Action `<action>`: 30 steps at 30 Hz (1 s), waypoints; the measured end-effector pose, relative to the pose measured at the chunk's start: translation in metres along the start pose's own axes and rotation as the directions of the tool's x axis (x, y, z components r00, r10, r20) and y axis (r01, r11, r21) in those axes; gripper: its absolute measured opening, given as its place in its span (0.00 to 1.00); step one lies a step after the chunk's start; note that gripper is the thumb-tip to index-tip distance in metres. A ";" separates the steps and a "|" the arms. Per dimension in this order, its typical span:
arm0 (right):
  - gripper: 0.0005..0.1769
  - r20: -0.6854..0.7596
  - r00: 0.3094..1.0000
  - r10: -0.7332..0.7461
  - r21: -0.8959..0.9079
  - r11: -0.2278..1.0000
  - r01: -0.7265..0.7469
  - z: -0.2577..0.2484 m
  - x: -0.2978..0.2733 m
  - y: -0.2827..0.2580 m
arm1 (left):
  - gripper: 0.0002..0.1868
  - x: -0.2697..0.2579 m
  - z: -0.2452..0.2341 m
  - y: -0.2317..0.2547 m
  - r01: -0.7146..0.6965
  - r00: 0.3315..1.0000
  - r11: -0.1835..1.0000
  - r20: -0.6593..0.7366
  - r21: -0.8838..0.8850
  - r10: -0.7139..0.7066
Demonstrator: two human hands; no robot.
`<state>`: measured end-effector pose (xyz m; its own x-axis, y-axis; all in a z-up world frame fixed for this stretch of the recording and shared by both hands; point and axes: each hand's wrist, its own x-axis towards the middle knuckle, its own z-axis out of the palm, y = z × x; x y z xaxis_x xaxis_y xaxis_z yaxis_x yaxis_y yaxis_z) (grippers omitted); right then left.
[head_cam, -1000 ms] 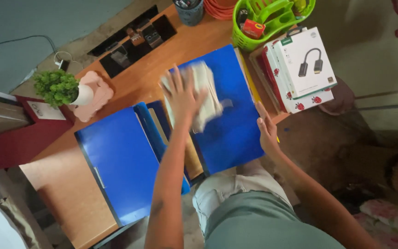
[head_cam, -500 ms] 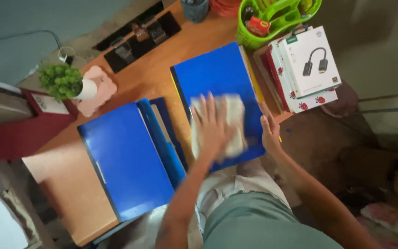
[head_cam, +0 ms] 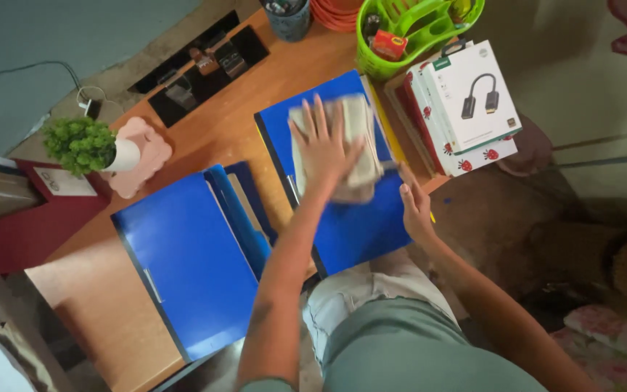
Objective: Cleaning and wiping down several folders and desk accessories with a cloth.
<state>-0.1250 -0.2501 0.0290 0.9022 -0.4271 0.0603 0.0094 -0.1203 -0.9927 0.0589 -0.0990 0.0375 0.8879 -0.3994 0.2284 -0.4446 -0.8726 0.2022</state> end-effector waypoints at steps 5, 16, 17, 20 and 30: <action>0.12 -0.125 0.984 0.123 0.009 0.992 -0.123 -0.007 -0.003 0.034 | 0.45 0.058 0.007 0.002 0.046 0.999 0.995 0.016 0.091 -0.048; 0.28 0.028 1.000 0.009 0.002 1.000 -0.009 -0.009 0.007 0.011 | 0.46 -0.126 -0.046 0.083 -0.119 0.983 0.985 0.128 -0.123 0.134; 0.29 0.076 0.997 0.000 0.045 0.999 -0.004 -0.007 0.008 -0.006 | 0.44 -0.145 -0.058 0.081 -0.125 0.969 0.970 0.187 -0.207 0.165; 0.30 0.109 0.994 0.014 0.114 0.993 -0.026 -0.004 0.010 -0.005 | 0.45 -0.163 -0.075 0.055 -0.141 0.960 0.980 0.220 -0.144 0.170; 0.28 0.132 0.991 -0.014 -0.066 0.998 0.023 0.004 0.007 -0.034 | 0.47 -0.010 -0.022 -0.069 0.139 0.990 0.985 -0.012 0.107 -0.138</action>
<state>-0.1173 -0.2453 0.0622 0.9511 -0.3029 0.0595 0.0012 -0.1891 -0.9820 0.0784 -0.0287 0.0423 0.9393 -0.2717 0.2096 -0.3020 -0.9445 0.1290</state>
